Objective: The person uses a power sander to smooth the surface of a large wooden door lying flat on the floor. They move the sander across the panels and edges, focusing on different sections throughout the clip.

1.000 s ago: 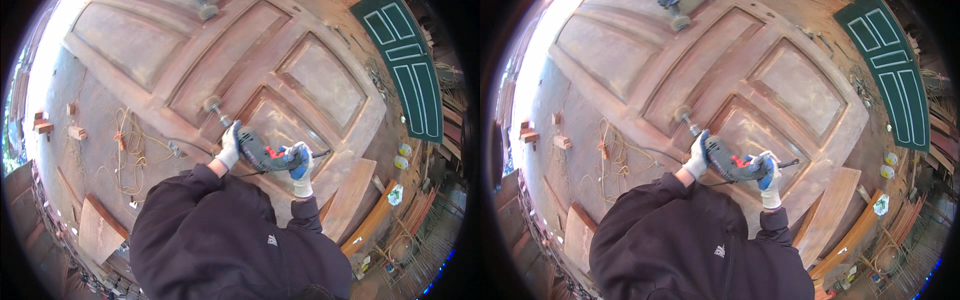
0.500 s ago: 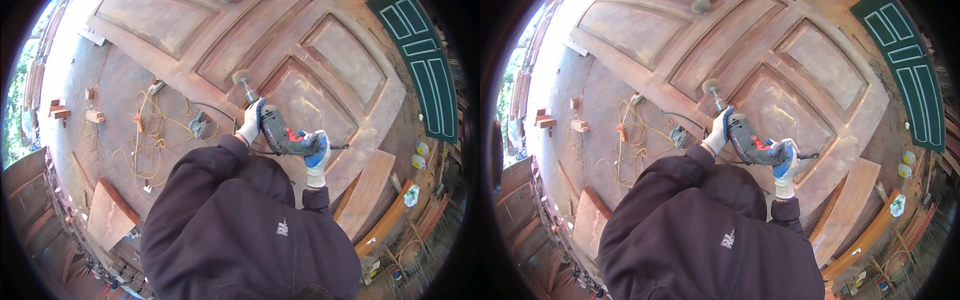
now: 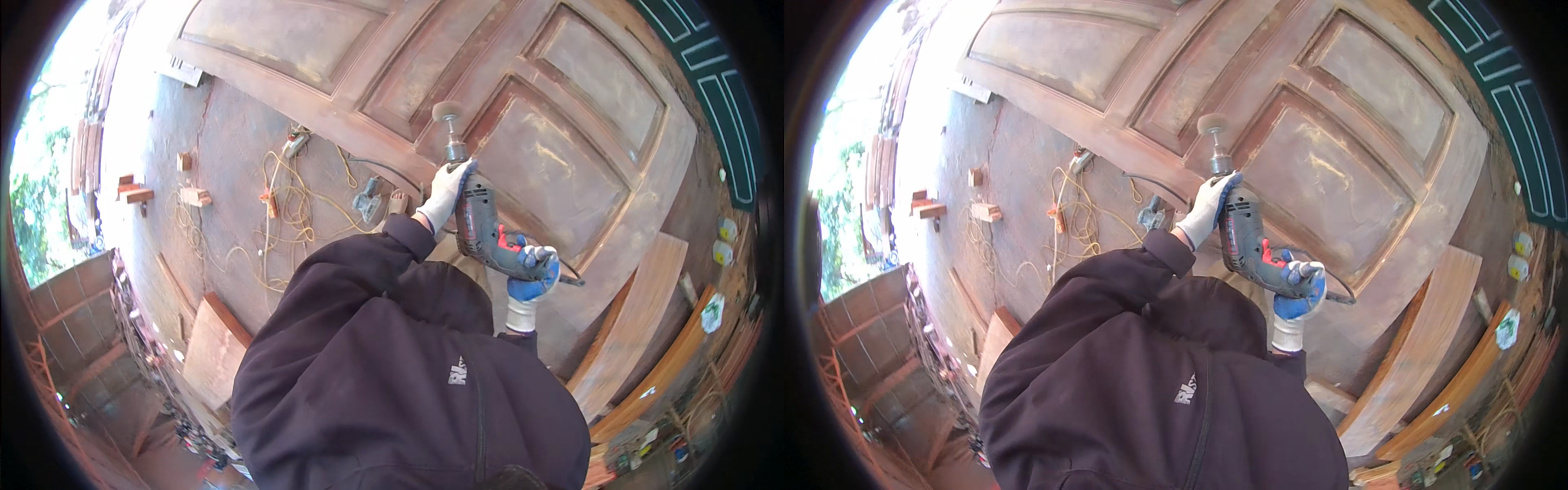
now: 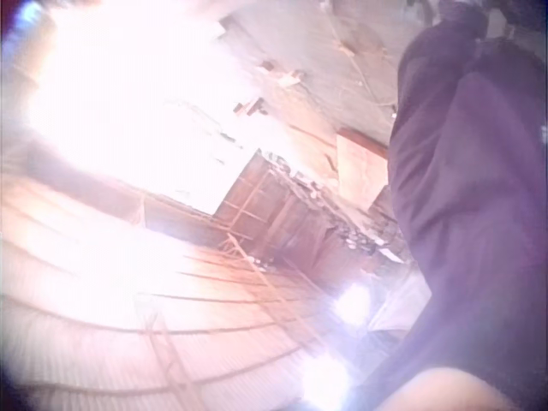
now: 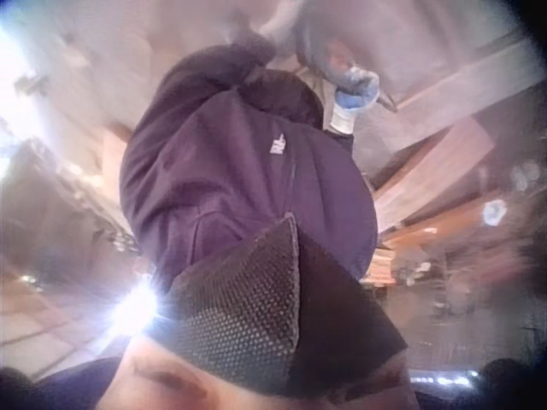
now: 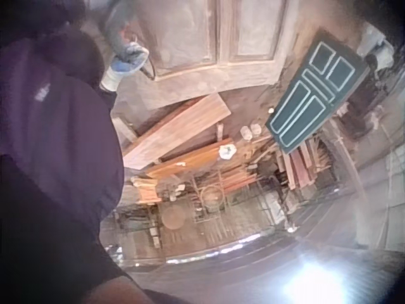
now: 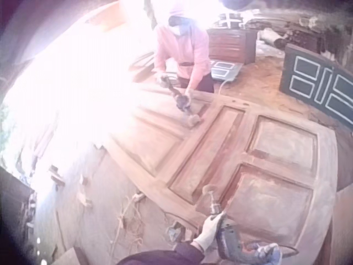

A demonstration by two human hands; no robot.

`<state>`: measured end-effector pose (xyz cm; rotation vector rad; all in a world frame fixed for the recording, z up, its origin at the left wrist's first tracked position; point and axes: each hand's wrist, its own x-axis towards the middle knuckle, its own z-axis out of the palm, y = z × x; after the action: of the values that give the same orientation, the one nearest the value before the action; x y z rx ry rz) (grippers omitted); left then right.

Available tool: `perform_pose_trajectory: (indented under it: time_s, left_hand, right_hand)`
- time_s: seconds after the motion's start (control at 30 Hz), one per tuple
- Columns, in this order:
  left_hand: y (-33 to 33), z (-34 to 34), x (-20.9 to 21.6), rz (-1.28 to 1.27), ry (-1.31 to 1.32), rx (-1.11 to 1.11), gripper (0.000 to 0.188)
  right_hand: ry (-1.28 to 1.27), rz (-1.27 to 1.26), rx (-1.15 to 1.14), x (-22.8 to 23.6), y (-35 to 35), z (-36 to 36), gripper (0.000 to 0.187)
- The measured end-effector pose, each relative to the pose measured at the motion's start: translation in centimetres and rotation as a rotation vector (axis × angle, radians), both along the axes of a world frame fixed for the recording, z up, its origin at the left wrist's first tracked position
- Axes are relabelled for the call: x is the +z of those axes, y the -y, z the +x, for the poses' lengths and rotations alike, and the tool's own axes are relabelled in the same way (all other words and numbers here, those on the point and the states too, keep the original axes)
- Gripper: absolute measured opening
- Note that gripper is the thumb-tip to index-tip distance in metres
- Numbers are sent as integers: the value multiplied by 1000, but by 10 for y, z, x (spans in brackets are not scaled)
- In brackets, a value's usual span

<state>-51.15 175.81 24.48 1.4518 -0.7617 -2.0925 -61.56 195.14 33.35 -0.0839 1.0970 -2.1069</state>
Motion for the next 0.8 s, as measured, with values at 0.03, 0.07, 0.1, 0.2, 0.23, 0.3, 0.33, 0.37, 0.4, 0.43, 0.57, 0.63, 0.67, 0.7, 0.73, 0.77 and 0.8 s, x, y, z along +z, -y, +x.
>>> perform_pose_trajectory:
  time_s: [0.03,0.07,0.1,0.2,0.23,0.3,0.33,0.37,0.4,0.43,0.57,0.63,0.67,0.7,0.73,0.77,0.8]
  left_hand:
    - [3,8,1,-17,43,-41,33]
    - [7,19,3,-34,86,-82,34]
    - [11,31,9,-102,108,-193,47]
    - [27,72,22,-208,268,-382,49]
    - [35,87,12,-215,263,-404,49]
    - [54,125,-10,-259,301,-461,49]
    - [70,137,-14,-267,307,-538,50]
    - [76,153,-17,-267,361,-553,50]
    - [84,163,-12,-276,398,-565,50]
    - [94,171,-15,-298,421,-558,49]
    - [123,194,-17,-294,391,-580,52]
    - [117,184,-24,-329,348,-623,52]
    - [113,181,-31,-342,330,-643,52]
    - [110,179,-38,-348,290,-661,52]
    - [103,175,-37,-355,284,-680,53]
    - [96,175,-35,-365,257,-686,52]
    - [89,174,-28,-377,232,-692,52]
  right_hand:
    - [-2,-10,-24,3,-1,16,30]
    - [-3,-19,-49,5,-3,34,29]
    - [1,-54,-56,-2,-8,52,28]
    - [34,130,-194,12,3,125,27]
    - [38,57,-139,-3,0,147,25]
    - [120,28,-138,-15,13,192,25]
    - [169,1,-148,-18,23,211,25]
    - [156,29,-139,-23,30,229,25]
    - [125,55,-130,-29,38,243,25]
    - [91,81,-117,-31,45,253,26]
    - [124,74,-145,-36,72,280,27]
    - [67,111,-201,-31,67,285,27]
    - [43,132,-226,-29,64,290,27]
    - [93,174,-280,-27,62,294,27]
    - [47,164,-291,-30,56,298,28]
    - [0,154,-300,-37,49,303,28]
    - [-46,143,-309,-38,46,306,29]
